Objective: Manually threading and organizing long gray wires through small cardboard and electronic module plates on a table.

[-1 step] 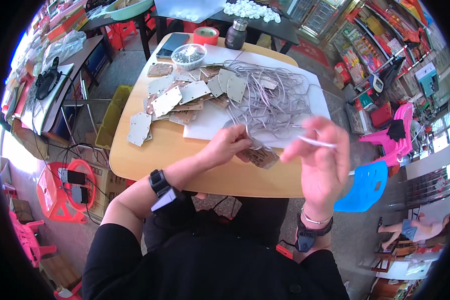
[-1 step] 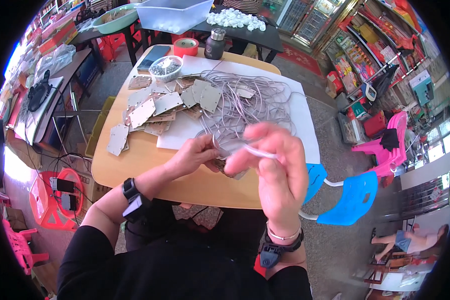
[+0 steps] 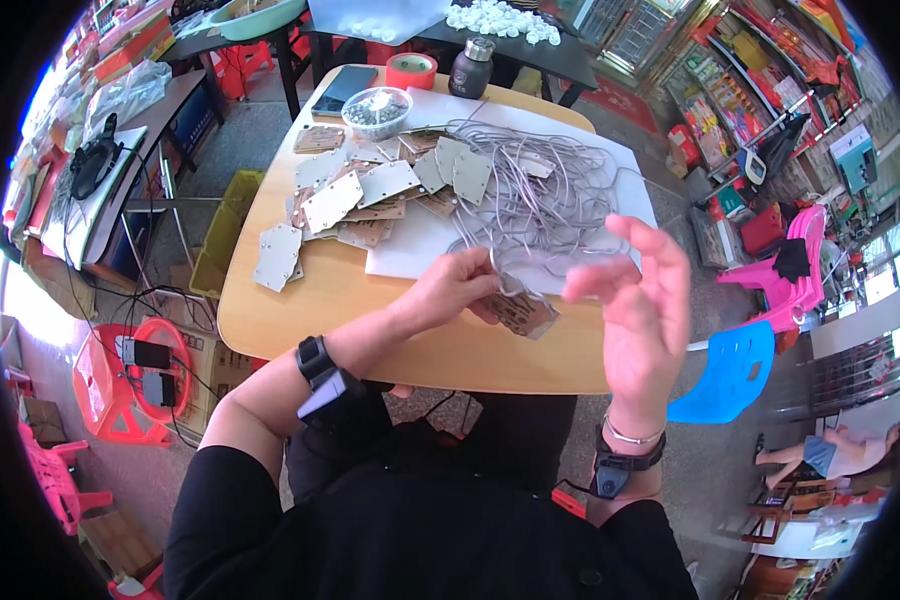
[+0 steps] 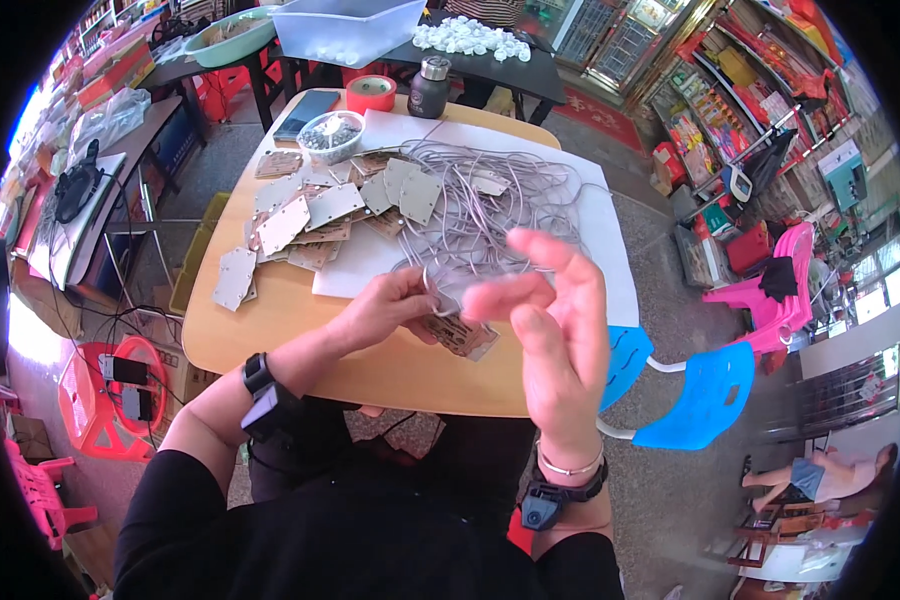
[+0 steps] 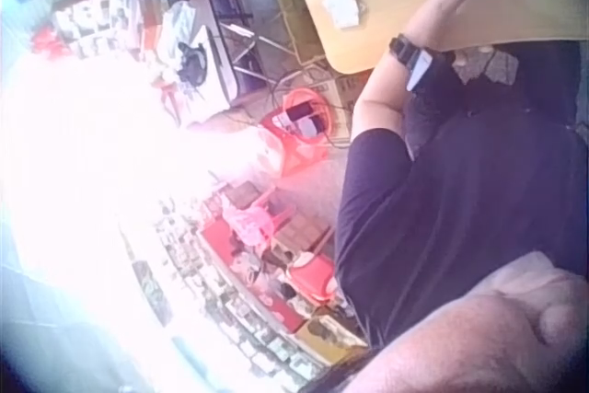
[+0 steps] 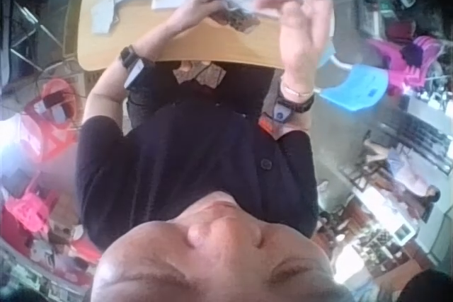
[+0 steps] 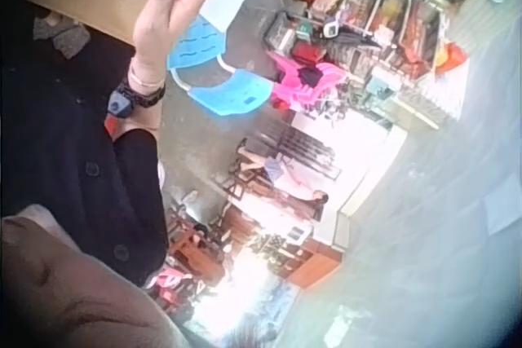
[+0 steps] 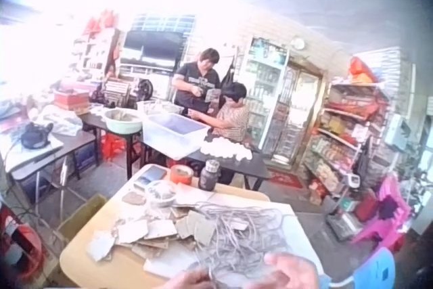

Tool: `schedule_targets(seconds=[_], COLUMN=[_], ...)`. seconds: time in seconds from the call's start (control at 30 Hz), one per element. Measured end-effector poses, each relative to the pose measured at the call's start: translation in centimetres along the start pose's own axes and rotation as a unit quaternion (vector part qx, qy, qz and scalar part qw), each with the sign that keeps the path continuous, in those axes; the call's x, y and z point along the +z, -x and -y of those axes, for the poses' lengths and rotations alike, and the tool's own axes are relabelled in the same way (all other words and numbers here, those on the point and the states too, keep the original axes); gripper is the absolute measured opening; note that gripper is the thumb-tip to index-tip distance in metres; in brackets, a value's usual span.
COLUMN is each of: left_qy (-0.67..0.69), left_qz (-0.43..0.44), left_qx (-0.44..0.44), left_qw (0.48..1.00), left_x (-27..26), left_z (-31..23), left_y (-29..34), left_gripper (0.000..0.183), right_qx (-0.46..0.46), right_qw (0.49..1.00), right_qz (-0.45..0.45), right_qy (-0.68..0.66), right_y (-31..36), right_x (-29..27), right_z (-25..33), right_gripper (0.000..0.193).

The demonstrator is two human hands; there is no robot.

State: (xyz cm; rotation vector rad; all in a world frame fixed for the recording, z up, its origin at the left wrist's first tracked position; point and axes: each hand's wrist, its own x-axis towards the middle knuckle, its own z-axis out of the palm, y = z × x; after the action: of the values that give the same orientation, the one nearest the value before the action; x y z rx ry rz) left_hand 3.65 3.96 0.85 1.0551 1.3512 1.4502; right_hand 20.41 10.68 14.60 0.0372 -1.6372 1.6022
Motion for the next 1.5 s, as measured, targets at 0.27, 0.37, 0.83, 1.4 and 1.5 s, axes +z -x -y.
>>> schedule_targets(seconds=[0.27, 0.37, 0.83, 1.4, 1.5], left_qy=[0.186, 0.204, 0.184, 0.185, 0.181], left_qz=[0.078, 0.103, -0.084, 0.081, 0.031], left_qx=[-0.086, -0.075, 0.021, 0.018, 0.025], left_qw=[0.976, 0.971, 0.979, 0.979, 0.983], left_x=[-0.3, -0.3, -0.4, -0.9, -0.6], left_z=[-1.4, -1.9, -0.6, 0.1, 0.0], left_y=[-0.1, 0.5, 0.3, -0.5, -0.4], left_gripper=[0.02, 0.026, 0.019, 0.027, 0.025], right_qx=[0.23, 0.258, -0.065, 0.086, 0.049], right_qw=[0.907, 0.889, 0.891, 0.89, 0.92], right_qz=[0.002, -0.029, 0.083, 0.011, -0.06], right_qy=[0.353, 0.377, 0.442, 0.448, 0.384], right_y=[6.3, 7.1, 6.8, 8.1, 7.3], right_x=[-5.4, -5.5, -1.7, -3.3, -2.8], right_z=[-6.2, -6.9, -7.0, -7.3, -7.1], right_gripper=[0.023, 0.019, 0.026, 0.026, 0.03])
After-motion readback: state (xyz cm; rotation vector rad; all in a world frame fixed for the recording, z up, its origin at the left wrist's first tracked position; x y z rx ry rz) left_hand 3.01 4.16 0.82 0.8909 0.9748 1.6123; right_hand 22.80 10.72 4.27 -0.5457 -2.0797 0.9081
